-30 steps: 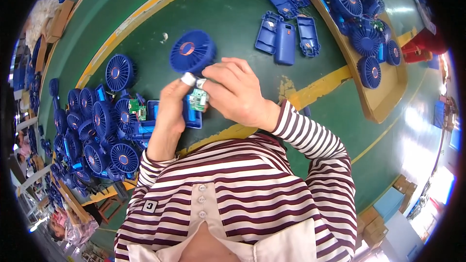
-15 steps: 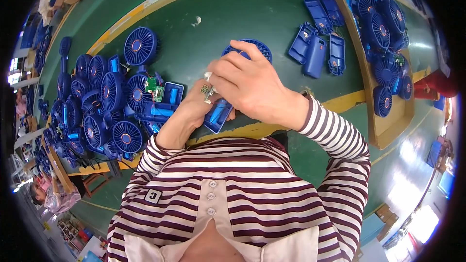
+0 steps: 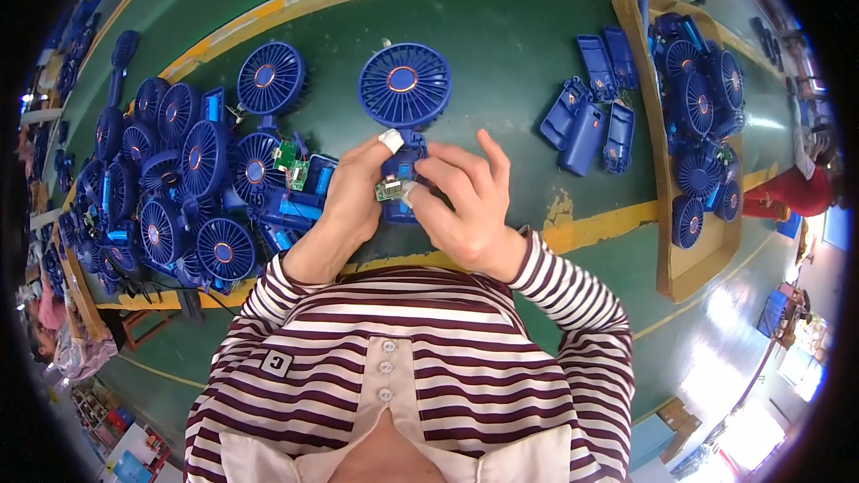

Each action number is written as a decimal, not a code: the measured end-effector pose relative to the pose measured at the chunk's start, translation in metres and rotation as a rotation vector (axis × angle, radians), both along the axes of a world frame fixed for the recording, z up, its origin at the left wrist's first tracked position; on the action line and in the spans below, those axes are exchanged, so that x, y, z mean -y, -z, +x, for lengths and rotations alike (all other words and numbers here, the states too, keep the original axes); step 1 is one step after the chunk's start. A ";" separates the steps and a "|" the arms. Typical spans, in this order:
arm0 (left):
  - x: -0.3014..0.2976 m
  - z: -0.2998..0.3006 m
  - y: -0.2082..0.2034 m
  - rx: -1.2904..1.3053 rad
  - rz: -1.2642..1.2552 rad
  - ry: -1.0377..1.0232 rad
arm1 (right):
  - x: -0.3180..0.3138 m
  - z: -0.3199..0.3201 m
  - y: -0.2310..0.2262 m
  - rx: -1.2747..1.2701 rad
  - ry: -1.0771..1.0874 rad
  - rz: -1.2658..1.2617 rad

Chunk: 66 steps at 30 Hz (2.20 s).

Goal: The person assembles handheld fans by positioning internal wiring and circuit boards into the handle casings, snapping the outer covers into place by hand, and placing the assembled fans onto the conveyor belt.

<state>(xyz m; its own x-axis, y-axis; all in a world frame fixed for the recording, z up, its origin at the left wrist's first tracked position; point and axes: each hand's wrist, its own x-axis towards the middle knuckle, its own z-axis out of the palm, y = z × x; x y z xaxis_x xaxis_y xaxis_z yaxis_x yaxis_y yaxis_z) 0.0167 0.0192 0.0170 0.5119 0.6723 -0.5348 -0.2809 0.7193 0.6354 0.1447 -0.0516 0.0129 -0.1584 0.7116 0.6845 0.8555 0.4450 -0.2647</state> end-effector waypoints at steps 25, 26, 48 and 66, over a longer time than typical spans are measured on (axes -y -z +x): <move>0.004 0.003 -0.001 -0.137 0.018 -0.033 | -0.009 0.016 -0.008 0.001 -0.054 -0.208; 0.003 0.003 -0.003 -0.139 0.016 -0.036 | -0.009 0.016 -0.008 0.000 -0.057 -0.210; -0.004 -0.003 0.002 0.010 -0.112 -0.002 | -0.027 0.026 -0.016 -0.278 -0.207 -0.470; -0.001 -0.006 0.007 0.041 -0.147 0.026 | -0.025 0.025 -0.008 -0.016 -0.226 -0.299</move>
